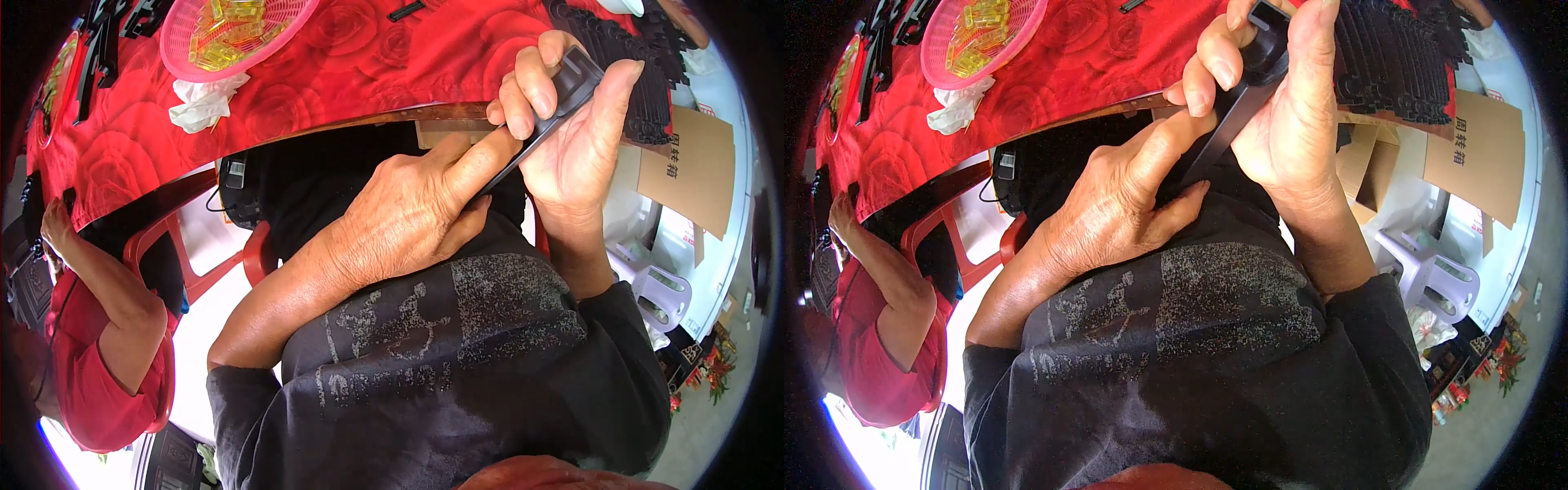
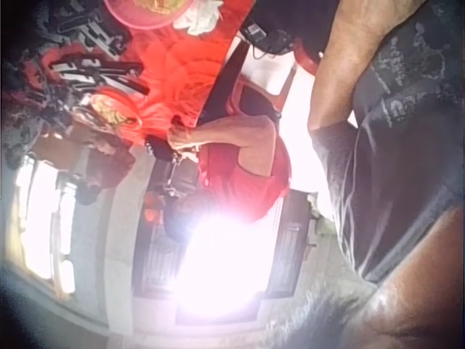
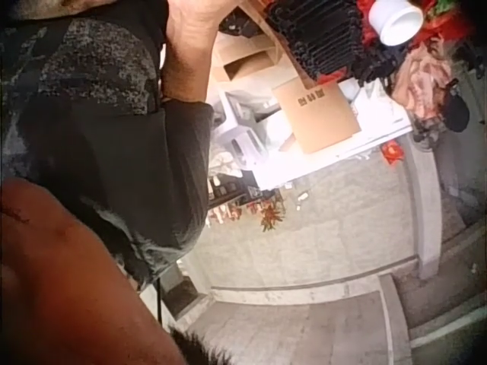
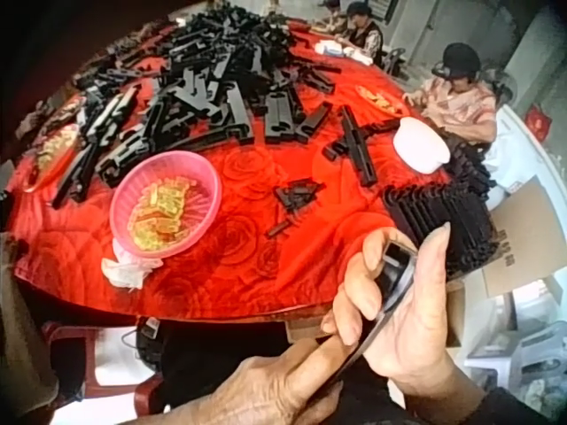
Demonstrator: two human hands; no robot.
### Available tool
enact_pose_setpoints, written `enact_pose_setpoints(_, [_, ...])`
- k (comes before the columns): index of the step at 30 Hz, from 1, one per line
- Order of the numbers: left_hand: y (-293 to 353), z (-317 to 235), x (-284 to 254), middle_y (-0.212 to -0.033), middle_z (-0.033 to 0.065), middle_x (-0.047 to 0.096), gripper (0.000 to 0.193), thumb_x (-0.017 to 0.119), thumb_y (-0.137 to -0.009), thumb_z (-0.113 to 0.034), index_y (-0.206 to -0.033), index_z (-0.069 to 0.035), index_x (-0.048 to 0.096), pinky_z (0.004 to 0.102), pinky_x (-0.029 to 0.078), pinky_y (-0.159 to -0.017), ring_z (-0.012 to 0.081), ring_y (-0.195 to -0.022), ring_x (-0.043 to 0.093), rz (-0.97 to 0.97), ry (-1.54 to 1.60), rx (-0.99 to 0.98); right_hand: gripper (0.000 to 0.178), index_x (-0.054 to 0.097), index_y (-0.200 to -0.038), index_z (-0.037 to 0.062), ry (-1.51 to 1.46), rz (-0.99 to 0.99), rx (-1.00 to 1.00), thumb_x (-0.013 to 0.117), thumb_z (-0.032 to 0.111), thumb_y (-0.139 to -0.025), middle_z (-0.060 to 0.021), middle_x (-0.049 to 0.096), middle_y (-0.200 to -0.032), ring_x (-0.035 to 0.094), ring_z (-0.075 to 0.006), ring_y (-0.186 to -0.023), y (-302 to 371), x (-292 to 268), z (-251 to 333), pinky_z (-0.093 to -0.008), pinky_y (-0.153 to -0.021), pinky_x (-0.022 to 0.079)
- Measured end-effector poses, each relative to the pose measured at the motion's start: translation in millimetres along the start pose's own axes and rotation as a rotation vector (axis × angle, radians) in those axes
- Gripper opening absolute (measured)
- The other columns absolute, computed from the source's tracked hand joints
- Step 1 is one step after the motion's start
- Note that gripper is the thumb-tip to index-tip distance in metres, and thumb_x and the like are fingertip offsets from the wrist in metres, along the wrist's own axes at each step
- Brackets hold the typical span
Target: The person picks a level vial from a basket and inserts it into a black plastic housing, pressing it firmly into place by hand.
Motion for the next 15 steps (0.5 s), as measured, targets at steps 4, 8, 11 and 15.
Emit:
enact_pose_setpoints(4, [4.8, 1.3, 2.0, -0.114, 0.0209, 0.061, 0.064, 0.074, -0.076, -0.005, -0.133, -0.005, 0.045, 0.0405, 0.055, -0.082, 0.0382, -0.102, 0.064, -0.026, 0.003, 0.029, 0.065, 0.048, -0.100, 0.0090, 0.003, 0.016, -0.008, 0.035, 0.073, -0.092, 0.0020, 0.043, -0.072, 0.047, -0.0118, -0.061, -0.9, 2.4, 2.3, -0.0310, -0.068, 0.048])
enact_pose_setpoints(8, [3.6, -1.7, 0.3, -0.117, 0.0215, 0.061, 0.063, 0.074, -0.078, -0.005, -0.134, -0.005, 0.045, 0.0399, 0.055, -0.084, 0.0379, -0.103, 0.065, -0.057, 0.000, 0.047, 0.065, 0.048, -0.099, 0.0093, -0.017, 0.036, -0.018, 0.035, 0.073, -0.092, 0.0024, 0.043, -0.072, 0.047, -0.0118, -0.062, -1.3, 3.1, 4.1, -0.0311, -0.068, 0.048])
enact_pose_setpoints(11, [2.5, -1.8, 0.8, -0.116, 0.0208, 0.061, 0.063, 0.075, -0.077, -0.006, -0.134, -0.005, 0.046, 0.0402, 0.055, -0.083, 0.0383, -0.102, 0.065, -0.066, -0.018, 0.066, 0.065, 0.048, -0.099, 0.0096, -0.014, 0.029, -0.014, 0.035, 0.073, -0.091, 0.0025, 0.043, -0.072, 0.046, -0.0118, -0.062, -1.7, 0.2, 3.9, -0.0312, -0.069, 0.048])
enact_pose_setpoints(15, [0.8, 2.4, 4.8, -0.113, 0.0204, 0.062, 0.063, 0.075, -0.077, -0.007, -0.133, -0.006, 0.048, 0.0409, 0.056, -0.081, 0.0389, -0.099, 0.065, -0.014, -0.035, 0.021, 0.065, 0.047, -0.098, 0.0099, -0.009, -0.006, 0.006, 0.034, 0.073, -0.092, 0.0025, 0.043, -0.072, 0.046, -0.0118, -0.062, -0.5, -4.5, -0.6, -0.0314, -0.069, 0.047])
Point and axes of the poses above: each hand's wrist, its own y-axis away from the middle knuckle, its own x-axis out of the palm, z = x × y, the point moved 9 cm from there along -y, towards the middle knuckle
